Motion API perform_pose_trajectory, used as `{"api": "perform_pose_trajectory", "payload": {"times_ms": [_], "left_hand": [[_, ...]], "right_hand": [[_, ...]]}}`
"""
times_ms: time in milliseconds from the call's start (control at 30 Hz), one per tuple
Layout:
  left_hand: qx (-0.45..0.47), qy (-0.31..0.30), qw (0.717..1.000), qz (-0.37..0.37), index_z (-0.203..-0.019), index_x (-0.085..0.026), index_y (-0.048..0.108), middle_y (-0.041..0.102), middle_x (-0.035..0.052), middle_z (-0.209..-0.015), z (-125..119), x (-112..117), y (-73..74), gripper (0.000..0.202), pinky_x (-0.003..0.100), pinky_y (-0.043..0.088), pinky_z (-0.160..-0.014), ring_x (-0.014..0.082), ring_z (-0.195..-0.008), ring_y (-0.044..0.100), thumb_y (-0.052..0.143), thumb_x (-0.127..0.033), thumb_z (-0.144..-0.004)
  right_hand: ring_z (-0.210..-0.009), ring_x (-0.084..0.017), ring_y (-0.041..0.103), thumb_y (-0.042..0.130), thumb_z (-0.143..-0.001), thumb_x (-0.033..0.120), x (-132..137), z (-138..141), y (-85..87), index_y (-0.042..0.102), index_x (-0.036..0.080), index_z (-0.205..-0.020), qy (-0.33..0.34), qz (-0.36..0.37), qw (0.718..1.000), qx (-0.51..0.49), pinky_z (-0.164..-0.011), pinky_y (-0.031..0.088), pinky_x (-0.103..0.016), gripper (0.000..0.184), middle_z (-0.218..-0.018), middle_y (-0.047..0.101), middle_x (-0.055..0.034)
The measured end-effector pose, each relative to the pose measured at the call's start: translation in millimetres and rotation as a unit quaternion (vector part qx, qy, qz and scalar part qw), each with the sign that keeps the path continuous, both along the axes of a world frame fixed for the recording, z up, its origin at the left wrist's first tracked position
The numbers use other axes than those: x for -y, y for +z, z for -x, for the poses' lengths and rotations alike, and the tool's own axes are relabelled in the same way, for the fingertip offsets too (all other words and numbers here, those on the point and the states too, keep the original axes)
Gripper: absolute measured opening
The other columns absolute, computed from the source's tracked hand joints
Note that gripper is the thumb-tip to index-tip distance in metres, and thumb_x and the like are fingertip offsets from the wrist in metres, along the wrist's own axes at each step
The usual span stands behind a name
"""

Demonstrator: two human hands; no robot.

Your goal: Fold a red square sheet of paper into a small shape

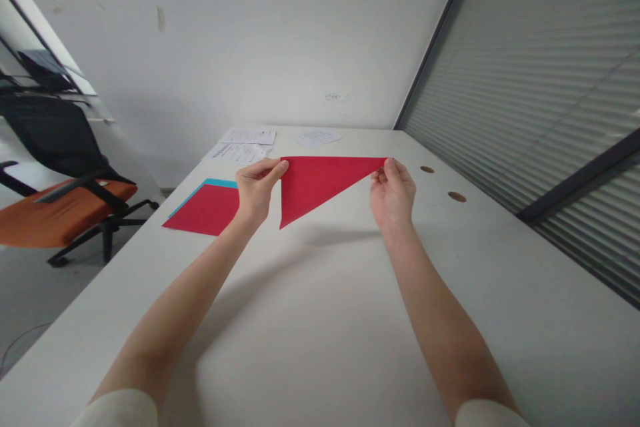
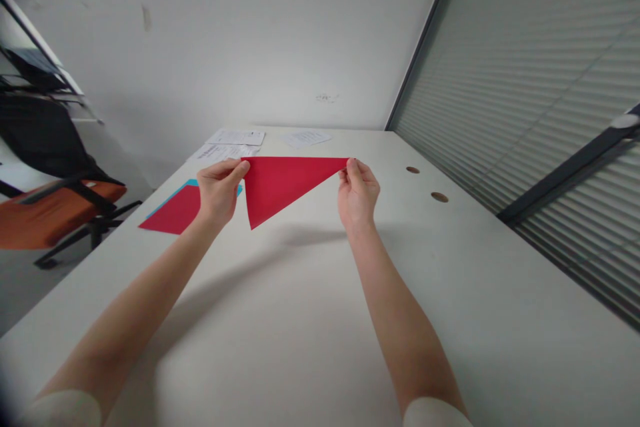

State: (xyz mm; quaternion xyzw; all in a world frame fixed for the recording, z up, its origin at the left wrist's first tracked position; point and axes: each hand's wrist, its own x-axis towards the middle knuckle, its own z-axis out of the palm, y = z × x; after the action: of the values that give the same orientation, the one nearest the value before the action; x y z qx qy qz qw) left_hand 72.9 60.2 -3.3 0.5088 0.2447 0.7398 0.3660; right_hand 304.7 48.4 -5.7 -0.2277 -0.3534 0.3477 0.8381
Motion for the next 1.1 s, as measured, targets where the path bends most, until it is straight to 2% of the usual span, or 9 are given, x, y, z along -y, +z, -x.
{"api": "perform_pose_trajectory", "payload": {"times_ms": [200, 367, 500, 833, 1100], "left_hand": [[-0.008, 0.009, 1.0, -0.023, -0.066, -0.024, 0.078, 0.068, -0.0004, -0.065, -0.2, 4.0, 3.6, 0.008, 0.024, 0.043, -0.06, 0.0097, -0.062, 0.055, 0.084, -0.029, -0.066], [0.008, -0.004, 0.999, 0.031, -0.07, -0.024, 0.079, 0.071, 0.0016, -0.07, 0.0, 0.1, -0.3, 0.016, 0.027, 0.047, -0.062, 0.0128, -0.065, 0.059, 0.085, -0.038, -0.063], [0.013, -0.011, 0.998, 0.058, -0.073, -0.024, 0.08, 0.074, 0.0025, -0.074, 0.5, -4.0, -4.5, 0.02, 0.028, 0.048, -0.065, 0.0137, -0.067, 0.062, 0.085, -0.04, -0.063], [0.008, 0.006, 0.998, 0.059, -0.075, -0.023, 0.08, 0.074, 0.003, -0.073, 0.4, -4.7, -5.8, 0.023, 0.029, 0.049, -0.066, 0.0151, -0.069, 0.063, 0.085, -0.042, -0.063], [0.013, -0.004, 0.999, 0.05, -0.074, -0.024, 0.08, 0.075, 0.0026, -0.076, 0.8, -6.8, -6.9, 0.021, 0.029, 0.05, -0.07, 0.0146, -0.071, 0.065, 0.086, -0.04, -0.063]], "right_hand": [[-0.067, -0.007, 0.06, 0.085, -0.067, 0.034, -0.1, -1.3, -0.6, 0.068, 0.024, -0.074, 0.003, 0.011, 1.0, 0.003, -0.067, 0.051, -0.023, 0.021, -0.072, 0.066, 0.0056], [-0.065, -0.006, 0.059, 0.087, -0.064, 0.033, 1.2, 0.6, 0.9, 0.069, 0.022, -0.073, 0.011, 0.004, 1.0, -0.011, -0.065, 0.05, -0.022, 0.022, -0.072, 0.066, 0.0054], [-0.066, -0.008, 0.06, 0.086, -0.064, 0.034, 1.2, 1.1, 1.1, 0.069, 0.023, -0.073, -0.008, 0.008, 1.0, 0.006, -0.066, 0.051, -0.025, 0.022, -0.071, 0.065, 0.0051], [-0.065, -0.008, 0.059, 0.087, -0.06, 0.033, 3.2, 3.5, 3.9, 0.069, 0.023, -0.07, -0.01, 0.004, 1.0, -0.002, -0.065, 0.051, -0.025, 0.023, -0.07, 0.065, 0.0048], [-0.066, -0.009, 0.06, 0.082, -0.065, 0.029, 5.2, 4.7, 5.8, 0.065, 0.023, -0.067, -0.028, 0.016, 0.999, -0.008, -0.067, 0.051, -0.027, 0.019, -0.07, 0.065, 0.0047]]}}
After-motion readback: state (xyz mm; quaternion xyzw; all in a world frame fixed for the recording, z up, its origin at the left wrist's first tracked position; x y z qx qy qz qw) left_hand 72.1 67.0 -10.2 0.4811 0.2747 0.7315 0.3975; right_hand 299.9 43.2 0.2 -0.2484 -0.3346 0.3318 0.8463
